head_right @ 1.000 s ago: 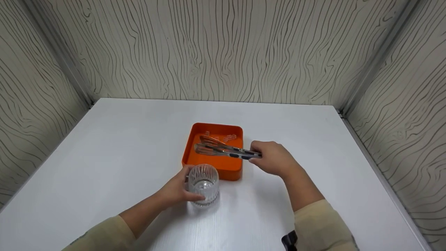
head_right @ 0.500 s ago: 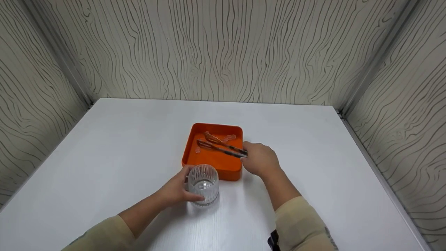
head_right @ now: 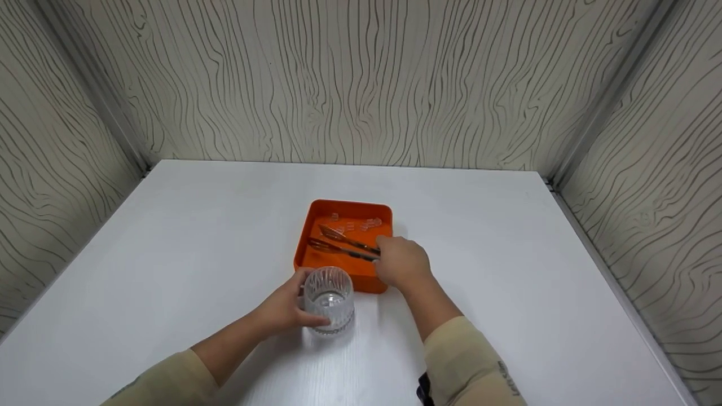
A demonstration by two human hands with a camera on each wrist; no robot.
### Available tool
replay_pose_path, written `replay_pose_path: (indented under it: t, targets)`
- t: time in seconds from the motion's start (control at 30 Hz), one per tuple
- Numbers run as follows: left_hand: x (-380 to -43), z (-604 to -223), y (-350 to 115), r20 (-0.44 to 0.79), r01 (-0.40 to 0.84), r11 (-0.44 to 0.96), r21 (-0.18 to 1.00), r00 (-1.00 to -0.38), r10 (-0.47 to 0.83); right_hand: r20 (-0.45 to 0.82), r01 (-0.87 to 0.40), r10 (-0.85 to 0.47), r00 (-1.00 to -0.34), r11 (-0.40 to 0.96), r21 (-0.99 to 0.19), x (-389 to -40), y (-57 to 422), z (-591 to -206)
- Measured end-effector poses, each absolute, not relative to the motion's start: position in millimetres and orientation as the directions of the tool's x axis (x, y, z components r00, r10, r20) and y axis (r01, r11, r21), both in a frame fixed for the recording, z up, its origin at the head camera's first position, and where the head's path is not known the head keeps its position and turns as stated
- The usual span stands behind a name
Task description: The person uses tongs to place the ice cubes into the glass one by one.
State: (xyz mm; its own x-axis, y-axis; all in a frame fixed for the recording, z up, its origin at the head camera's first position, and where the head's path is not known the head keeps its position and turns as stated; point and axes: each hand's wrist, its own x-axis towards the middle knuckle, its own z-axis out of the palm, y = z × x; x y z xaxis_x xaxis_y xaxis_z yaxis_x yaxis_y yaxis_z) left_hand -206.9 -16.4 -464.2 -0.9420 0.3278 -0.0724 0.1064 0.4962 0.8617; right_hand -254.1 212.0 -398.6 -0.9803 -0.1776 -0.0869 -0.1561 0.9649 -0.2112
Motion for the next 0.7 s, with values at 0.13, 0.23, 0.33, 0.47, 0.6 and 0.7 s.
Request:
replay_pose_path:
  t: [0.13, 0.23, 0.33, 0.47, 0.6, 0.7]
  targets:
    - [-207, -464, -17, -0.070, 0.108, 0.496, 0.862, -0.942, 0.328, -0.096, -0.130, -0.152, -0.984, 0.970, -0.203, -255, 209, -400]
    - [-207, -464, -17, -0.075, 0.105, 0.502, 0.858, -0.943, 0.326, -0.107, -0.114, -0.138, -0.985, 0.971, -0.208, -256, 207, -400]
    - [-207, -464, -17, -0.076, 0.103, 0.501, 0.859, -0.943, 0.325, -0.110, -0.111, -0.136, -0.985, 0.973, -0.204, -257, 204, -401]
    - [-207, -464, -17, -0.077, 0.100, 0.508, 0.856, -0.945, 0.317, -0.117, -0.107, -0.132, -0.984, 0.974, -0.199, -258, 202, -401]
    - [-207, -465, -16, -0.086, 0.092, 0.516, 0.852, -0.947, 0.310, -0.131, -0.088, -0.116, -0.985, 0.975, -0.205, -259, 201, -400]
    - [-207, -465, -16, -0.091, 0.085, 0.513, 0.854, -0.947, 0.307, -0.144, -0.075, -0.108, -0.984, 0.973, -0.218, -259, 200, -400]
